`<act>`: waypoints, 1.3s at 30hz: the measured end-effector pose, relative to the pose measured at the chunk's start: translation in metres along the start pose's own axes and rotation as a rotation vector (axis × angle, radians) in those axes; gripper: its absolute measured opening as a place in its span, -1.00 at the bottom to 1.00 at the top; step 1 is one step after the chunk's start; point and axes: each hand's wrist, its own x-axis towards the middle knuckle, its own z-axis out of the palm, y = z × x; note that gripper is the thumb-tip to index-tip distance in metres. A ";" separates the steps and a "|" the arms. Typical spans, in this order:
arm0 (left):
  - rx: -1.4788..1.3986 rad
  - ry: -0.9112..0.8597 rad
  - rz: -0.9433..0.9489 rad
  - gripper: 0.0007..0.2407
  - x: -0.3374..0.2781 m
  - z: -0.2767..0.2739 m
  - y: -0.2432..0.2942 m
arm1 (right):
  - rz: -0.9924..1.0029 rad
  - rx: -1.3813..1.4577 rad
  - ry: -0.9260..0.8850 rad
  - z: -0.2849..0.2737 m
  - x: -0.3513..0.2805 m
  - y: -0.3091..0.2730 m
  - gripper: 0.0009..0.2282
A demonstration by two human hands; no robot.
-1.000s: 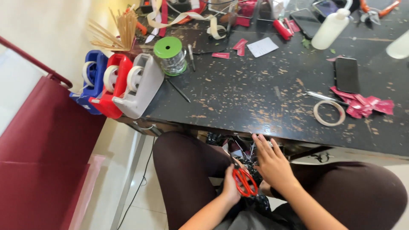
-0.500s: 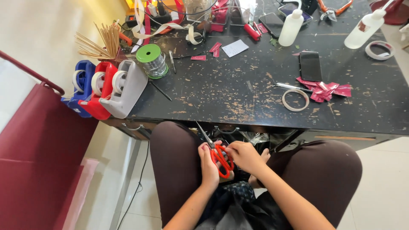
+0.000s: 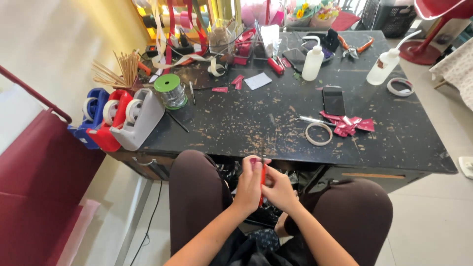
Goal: The person uses red-handled scissors to cut small rectangular pieces of red paper on a cluttered black table. They trim the edges of the paper pieces and occasionally sweep debris off the table with their hand.
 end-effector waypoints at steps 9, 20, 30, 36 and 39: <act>0.292 -0.295 0.159 -0.75 0.096 -0.027 0.058 | -0.081 0.083 0.138 -0.072 0.008 -0.041 -0.92; 0.295 -0.327 0.256 -0.82 0.172 -0.037 0.068 | -0.077 -0.558 0.077 -0.096 0.084 -0.084 -0.39; 0.207 -0.409 0.229 -0.84 0.164 -0.051 0.055 | -0.025 -0.825 -0.012 -0.086 0.067 -0.061 -0.41; 0.160 -0.459 0.180 -0.92 0.158 -0.051 0.054 | -0.243 -0.823 0.003 -0.083 0.062 -0.065 -0.75; 0.179 -0.491 0.188 -0.92 0.154 -0.053 0.051 | -0.261 -0.892 0.007 -0.086 0.060 -0.065 -0.63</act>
